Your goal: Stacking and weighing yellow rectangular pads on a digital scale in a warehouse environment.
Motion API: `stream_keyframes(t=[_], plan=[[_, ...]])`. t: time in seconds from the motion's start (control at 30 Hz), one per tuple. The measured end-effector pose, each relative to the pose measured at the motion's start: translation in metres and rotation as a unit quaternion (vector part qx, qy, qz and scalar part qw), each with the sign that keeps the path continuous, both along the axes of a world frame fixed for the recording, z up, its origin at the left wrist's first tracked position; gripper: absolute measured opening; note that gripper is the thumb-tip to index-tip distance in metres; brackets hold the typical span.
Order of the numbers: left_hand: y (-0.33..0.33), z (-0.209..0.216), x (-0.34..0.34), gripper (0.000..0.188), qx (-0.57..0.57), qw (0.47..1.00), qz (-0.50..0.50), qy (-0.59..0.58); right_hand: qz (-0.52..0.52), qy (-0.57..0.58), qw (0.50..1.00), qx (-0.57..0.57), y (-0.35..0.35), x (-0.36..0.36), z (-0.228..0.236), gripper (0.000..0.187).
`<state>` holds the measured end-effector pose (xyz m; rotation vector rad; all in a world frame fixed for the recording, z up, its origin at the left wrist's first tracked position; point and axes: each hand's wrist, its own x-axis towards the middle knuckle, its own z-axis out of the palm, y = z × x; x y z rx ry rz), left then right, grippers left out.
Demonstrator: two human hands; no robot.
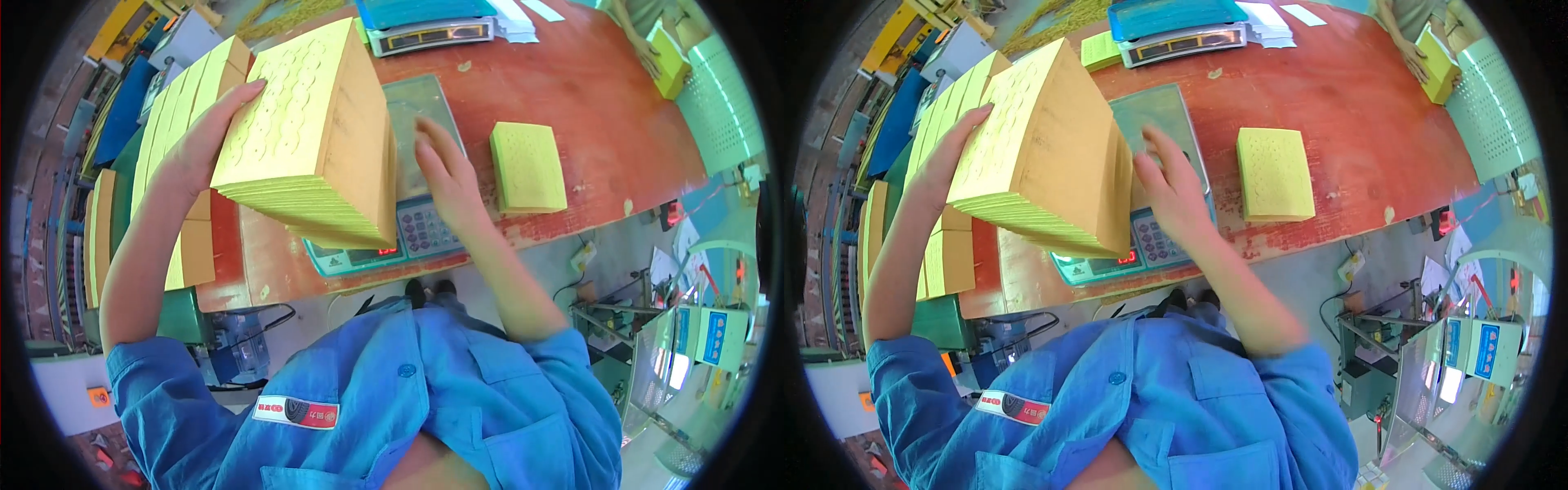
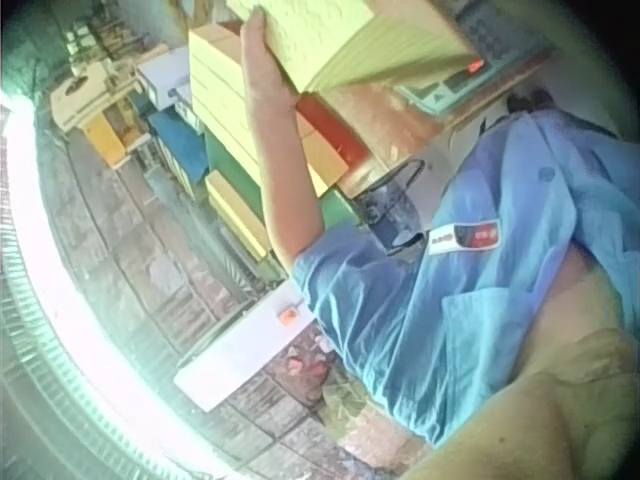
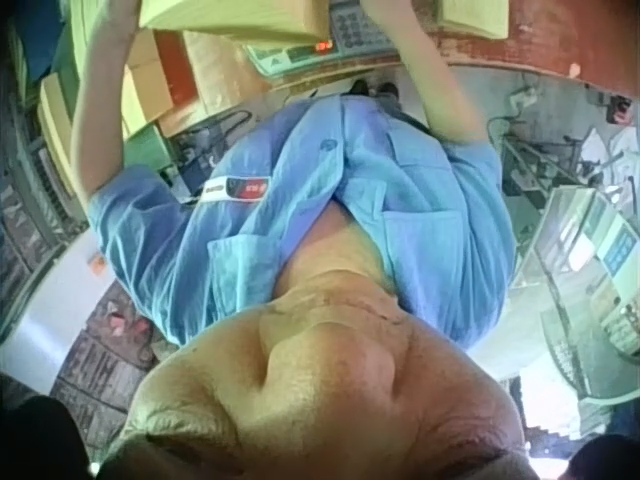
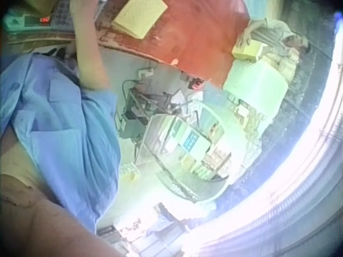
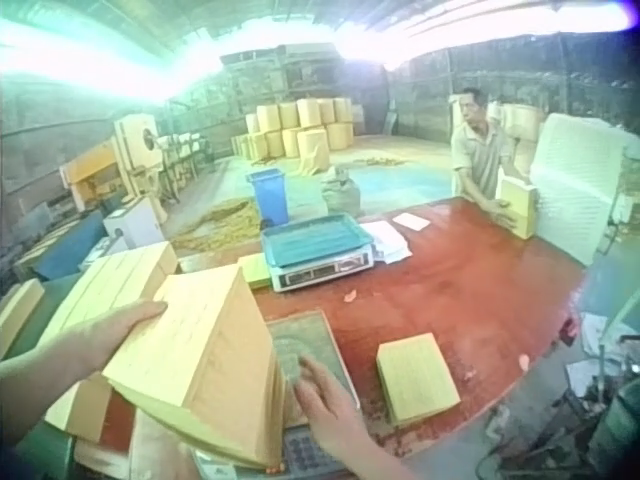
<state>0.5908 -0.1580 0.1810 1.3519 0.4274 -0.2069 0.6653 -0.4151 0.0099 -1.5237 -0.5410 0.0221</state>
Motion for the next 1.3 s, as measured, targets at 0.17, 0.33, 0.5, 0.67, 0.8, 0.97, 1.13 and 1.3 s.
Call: stream_keyframes(t=[0.17,0.33,0.5,0.67,0.8,0.97,1.13,1.3], plan=[[-0.007,-0.01,0.023,0.048,0.087,0.995,0.042,0.032,0.144,0.282,0.948,-0.038,-0.05,-0.062,-0.053,0.031],[0.011,-0.026,-0.003,0.051,-0.001,0.999,0.042,-0.023,0.293,0.45,0.831,0.149,0.002,-0.077,-0.067,0.037],[0.005,-0.043,-0.001,0.059,0.044,0.992,0.043,-0.106,0.26,0.375,0.872,0.175,-0.048,-0.053,-0.026,0.049],[-0.081,-0.028,0.042,0.065,-0.069,0.982,0.058,-0.167,0.171,0.273,0.925,0.201,-0.131,0.03,0.01,0.05],[-0.201,-0.036,0.128,0.064,-0.028,0.982,0.064,-0.176,0.093,0.271,0.95,0.127,-0.24,0.124,0.019,0.05],[-0.339,-0.101,0.236,0.061,-0.167,0.976,-0.06,-0.124,0.037,0.299,0.951,0.073,-0.386,0.226,-0.03,0.049],[-0.461,-0.144,0.347,0.054,-0.259,0.965,-0.043,0.005,0.062,0.356,0.932,-0.021,-0.508,0.342,-0.068,0.047],[-0.606,-0.155,0.493,0.061,-0.239,0.97,-0.047,-0.005,-0.125,0.355,0.926,-0.026,-0.607,0.46,-0.074,0.047]])
